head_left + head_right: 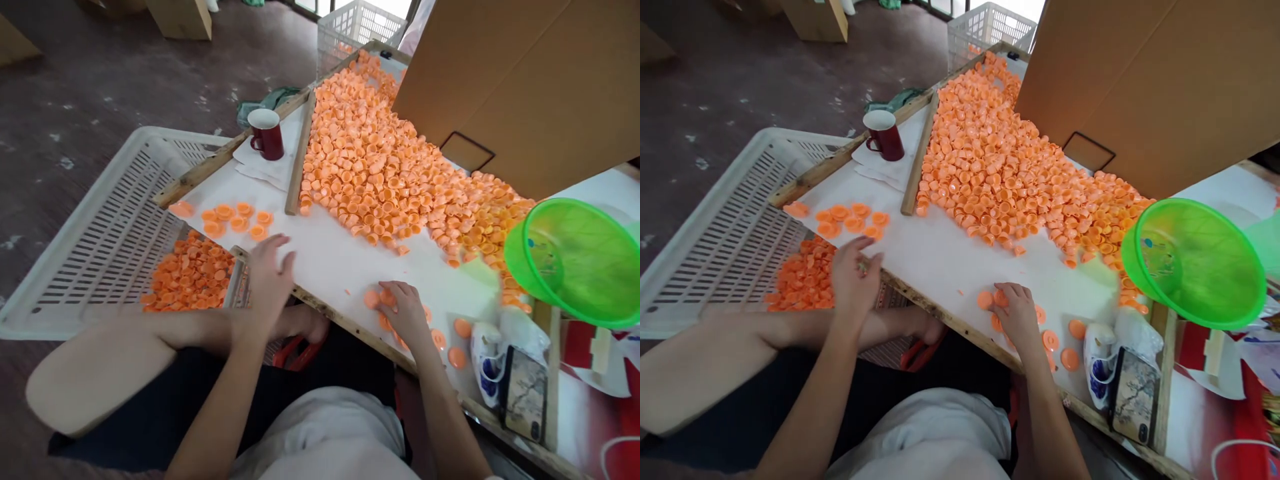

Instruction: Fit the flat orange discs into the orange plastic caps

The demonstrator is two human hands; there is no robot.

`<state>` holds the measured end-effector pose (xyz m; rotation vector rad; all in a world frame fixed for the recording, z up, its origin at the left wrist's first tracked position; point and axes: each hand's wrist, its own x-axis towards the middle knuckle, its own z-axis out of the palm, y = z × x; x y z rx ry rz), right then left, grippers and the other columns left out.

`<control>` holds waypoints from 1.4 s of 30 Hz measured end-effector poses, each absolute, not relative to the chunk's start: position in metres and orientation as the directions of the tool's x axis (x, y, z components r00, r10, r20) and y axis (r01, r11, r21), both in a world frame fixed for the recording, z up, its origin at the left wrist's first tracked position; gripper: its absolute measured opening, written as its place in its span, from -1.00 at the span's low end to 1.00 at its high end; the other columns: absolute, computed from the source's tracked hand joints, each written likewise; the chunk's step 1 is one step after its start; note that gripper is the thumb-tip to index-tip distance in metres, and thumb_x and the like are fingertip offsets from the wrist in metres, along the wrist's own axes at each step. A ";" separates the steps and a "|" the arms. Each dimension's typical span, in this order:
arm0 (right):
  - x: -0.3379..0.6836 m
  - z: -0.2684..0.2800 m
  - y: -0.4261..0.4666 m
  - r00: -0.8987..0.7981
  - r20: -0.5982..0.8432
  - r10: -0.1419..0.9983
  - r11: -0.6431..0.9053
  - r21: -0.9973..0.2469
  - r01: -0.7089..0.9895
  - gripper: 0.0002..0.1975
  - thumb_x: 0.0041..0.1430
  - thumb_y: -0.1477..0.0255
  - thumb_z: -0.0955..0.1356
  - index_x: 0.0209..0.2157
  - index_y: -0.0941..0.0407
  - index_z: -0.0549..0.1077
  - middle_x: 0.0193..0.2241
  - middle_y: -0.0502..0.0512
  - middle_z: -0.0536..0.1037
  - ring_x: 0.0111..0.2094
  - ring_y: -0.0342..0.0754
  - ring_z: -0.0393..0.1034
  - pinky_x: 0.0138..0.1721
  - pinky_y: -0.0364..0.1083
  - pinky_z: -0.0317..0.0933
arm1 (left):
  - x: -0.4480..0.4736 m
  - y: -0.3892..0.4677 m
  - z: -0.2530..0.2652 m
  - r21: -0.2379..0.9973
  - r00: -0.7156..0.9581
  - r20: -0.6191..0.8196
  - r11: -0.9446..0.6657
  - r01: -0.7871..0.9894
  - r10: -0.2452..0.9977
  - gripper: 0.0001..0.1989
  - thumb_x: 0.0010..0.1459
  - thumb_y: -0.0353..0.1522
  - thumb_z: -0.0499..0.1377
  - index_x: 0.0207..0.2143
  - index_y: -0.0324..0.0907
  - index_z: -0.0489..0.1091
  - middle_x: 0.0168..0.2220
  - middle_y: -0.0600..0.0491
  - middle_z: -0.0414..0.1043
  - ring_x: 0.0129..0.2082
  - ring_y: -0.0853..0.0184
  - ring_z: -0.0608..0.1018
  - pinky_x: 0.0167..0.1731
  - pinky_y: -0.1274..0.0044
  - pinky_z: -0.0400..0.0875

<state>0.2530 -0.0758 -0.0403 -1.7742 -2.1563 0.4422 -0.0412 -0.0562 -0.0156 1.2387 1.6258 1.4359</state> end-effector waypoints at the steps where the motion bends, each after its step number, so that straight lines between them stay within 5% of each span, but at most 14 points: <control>1: 0.252 -0.043 -0.075 -0.195 0.053 0.979 0.199 -0.408 0.891 -0.64 0.03 0.42 0.39 -0.08 0.05 0.41 -0.15 0.18 0.43 -0.08 0.14 0.24 -0.06 0.15 0.19 | -0.023 -0.049 -0.012 0.986 -0.308 0.105 -0.058 0.157 0.946 -0.76 0.07 -0.36 0.13 -0.17 -0.16 0.34 -0.03 -0.13 0.34 0.10 0.07 0.25 0.10 0.20 0.11; 12: 0.243 -0.050 -0.078 -0.202 0.067 0.977 0.212 -0.381 0.900 -0.62 0.04 0.48 0.35 -0.04 0.02 0.41 -0.11 0.21 0.37 -0.07 0.14 0.23 -0.05 0.15 0.20 | 0.052 -0.001 -0.019 0.997 -0.135 0.058 -0.063 -0.035 0.989 -0.69 0.14 -0.27 0.14 -0.09 -0.20 0.35 0.02 -0.10 0.33 0.04 0.16 0.35 0.02 0.20 0.24; 19: 0.226 -0.029 -0.076 -0.117 -0.010 0.993 0.092 -0.550 0.830 -0.95 0.03 0.48 0.35 -0.40 0.06 0.42 -0.37 0.09 0.46 -0.24 0.07 0.29 -0.18 0.06 0.21 | 0.042 0.006 -0.041 1.000 -0.103 -0.001 0.002 0.009 0.995 -0.76 0.03 -0.31 0.25 -0.22 -0.20 0.42 -0.17 -0.06 0.46 -0.13 0.21 0.47 -0.03 0.33 0.30; 24: 0.217 -0.024 -0.083 -0.013 -0.098 0.995 -0.082 -0.892 0.445 -0.90 0.06 0.38 0.37 -0.36 0.07 0.37 -0.45 -0.03 0.43 -0.41 -0.11 0.30 -0.33 -0.09 0.22 | 0.036 -0.043 -0.038 0.927 0.025 -0.179 0.177 -0.331 0.983 -0.74 0.07 -0.25 0.19 -0.21 -0.18 0.40 -0.25 -0.01 0.49 -0.20 0.27 0.52 -0.12 0.40 0.40; 28: 0.193 -0.017 -0.083 -0.051 -0.129 0.990 -0.122 -0.986 0.116 -0.82 0.03 0.35 0.40 -0.33 0.07 0.35 -0.44 -0.05 0.43 -0.39 -0.13 0.33 -0.32 -0.12 0.25 | 0.045 -0.077 -0.026 0.776 0.116 -0.234 0.257 -0.575 0.965 -0.73 0.12 -0.21 0.14 -0.20 -0.18 0.39 -0.15 -0.03 0.46 -0.15 0.27 0.52 -0.10 0.43 0.41; 37: 0.173 -0.029 -0.089 -0.121 -0.155 0.980 -0.153 -0.988 0.029 -0.75 0.02 0.33 0.40 -0.26 0.05 0.32 -0.37 -0.02 0.46 -0.36 -0.12 0.38 -0.32 -0.11 0.33 | 0.044 -0.098 -0.051 0.962 -0.048 -0.173 0.158 -0.222 0.984 -0.70 0.13 -0.20 0.12 -0.18 -0.16 0.47 -0.15 -0.03 0.51 -0.12 0.21 0.50 -0.01 0.39 0.32; 42: 0.164 -0.031 -0.093 -0.045 -0.076 0.996 -0.072 -0.993 0.091 -0.66 0.01 0.40 0.40 -0.13 0.03 0.33 -0.27 0.01 0.43 -0.39 -0.15 0.36 -0.35 -0.13 0.32 | 0.039 -0.103 -0.052 0.960 0.026 -0.170 0.172 -0.222 0.985 -0.62 0.15 -0.16 0.08 -0.07 -0.17 0.41 -0.04 -0.05 0.46 -0.01 0.19 0.45 0.04 0.38 0.29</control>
